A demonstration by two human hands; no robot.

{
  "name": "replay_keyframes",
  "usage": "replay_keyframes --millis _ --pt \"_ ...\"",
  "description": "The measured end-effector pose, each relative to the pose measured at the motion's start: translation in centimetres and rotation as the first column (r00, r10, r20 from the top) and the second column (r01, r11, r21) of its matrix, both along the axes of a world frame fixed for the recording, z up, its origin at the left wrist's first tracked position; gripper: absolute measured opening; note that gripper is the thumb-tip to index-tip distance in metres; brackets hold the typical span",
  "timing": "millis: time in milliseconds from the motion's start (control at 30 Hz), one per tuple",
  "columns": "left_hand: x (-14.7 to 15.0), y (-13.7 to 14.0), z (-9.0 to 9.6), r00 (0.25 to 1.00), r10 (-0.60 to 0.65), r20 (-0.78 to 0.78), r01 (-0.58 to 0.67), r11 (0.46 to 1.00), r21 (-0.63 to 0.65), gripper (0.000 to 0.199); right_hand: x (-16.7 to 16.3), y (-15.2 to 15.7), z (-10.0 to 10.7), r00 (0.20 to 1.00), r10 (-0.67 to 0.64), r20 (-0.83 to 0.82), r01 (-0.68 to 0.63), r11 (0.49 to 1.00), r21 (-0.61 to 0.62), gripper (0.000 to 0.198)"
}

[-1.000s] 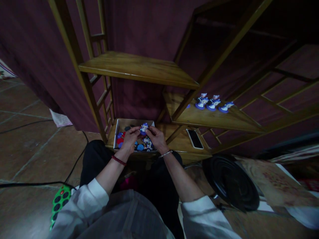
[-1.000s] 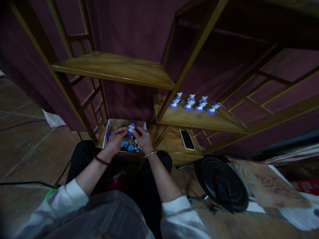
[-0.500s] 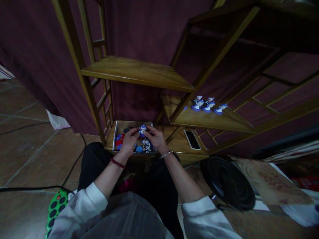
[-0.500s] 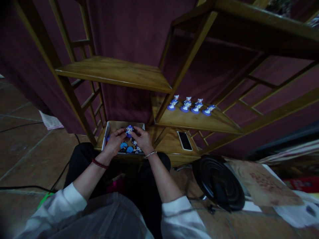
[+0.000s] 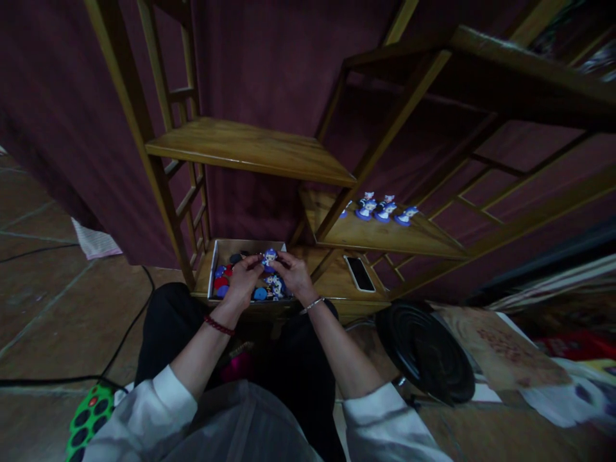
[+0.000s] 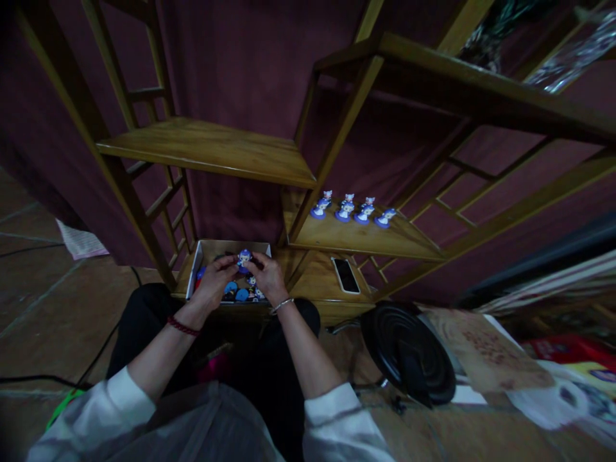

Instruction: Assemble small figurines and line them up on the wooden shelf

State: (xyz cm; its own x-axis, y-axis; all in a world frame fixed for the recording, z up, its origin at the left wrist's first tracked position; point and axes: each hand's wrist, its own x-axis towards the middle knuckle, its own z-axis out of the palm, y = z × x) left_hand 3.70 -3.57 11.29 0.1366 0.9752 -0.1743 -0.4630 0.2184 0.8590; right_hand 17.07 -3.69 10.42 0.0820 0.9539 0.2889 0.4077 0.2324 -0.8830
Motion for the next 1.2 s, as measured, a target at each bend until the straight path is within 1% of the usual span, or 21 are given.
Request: replay_keyframes --millis 133,300,500,700,833,1000,1133,1200 --pt "0.0 -0.2 0.0 1.0 0.0 -0.003 0.0 1.0 -0.011 0.022 -0.1 -0.4 0.1 1.0 0.004 0.007 -0.004 1.0 0.005 0.025" --pt "0.0 -0.5 0.5 1.0 -0.01 -0.014 0.009 1.0 -0.011 0.02 0.2 -1.0 0.3 0.999 0.007 0.048 -0.007 1.0 0.011 0.028" --pt "0.3 -0.9 1.1 0.998 -0.067 0.001 0.067 0.998 -0.005 0.019 0.9 -1.7 0.8 0.998 0.009 0.068 -0.009 1.0 0.004 0.028" --pt "0.5 -1.5 1.5 0.993 -0.116 0.013 0.116 0.993 0.001 0.02 1.3 -2.6 0.9 0.999 0.032 0.015 -0.032 0.999 -0.029 0.033" --pt "0.8 -1.9 1.7 0.987 -0.158 -0.008 0.158 0.987 0.021 0.018 1.5 -3.5 1.4 0.999 0.05 -0.007 -0.05 0.998 -0.031 0.033" --pt "1.5 -2.8 2.4 0.982 -0.178 -0.056 0.178 0.984 0.002 0.018 2.1 -4.7 2.0 1.0 -0.003 -0.03 0.001 0.999 -0.053 0.032" --pt "2.0 -3.6 3.1 0.963 -0.262 -0.058 0.264 0.964 0.029 0.019 3.0 -5.6 2.0 0.998 -0.022 -0.055 0.019 0.999 -0.046 0.03" --pt "2.4 -3.8 3.3 0.947 -0.305 -0.102 0.312 0.948 0.061 0.019 3.5 -6.0 2.2 0.998 -0.033 -0.053 0.031 0.999 -0.039 0.029"
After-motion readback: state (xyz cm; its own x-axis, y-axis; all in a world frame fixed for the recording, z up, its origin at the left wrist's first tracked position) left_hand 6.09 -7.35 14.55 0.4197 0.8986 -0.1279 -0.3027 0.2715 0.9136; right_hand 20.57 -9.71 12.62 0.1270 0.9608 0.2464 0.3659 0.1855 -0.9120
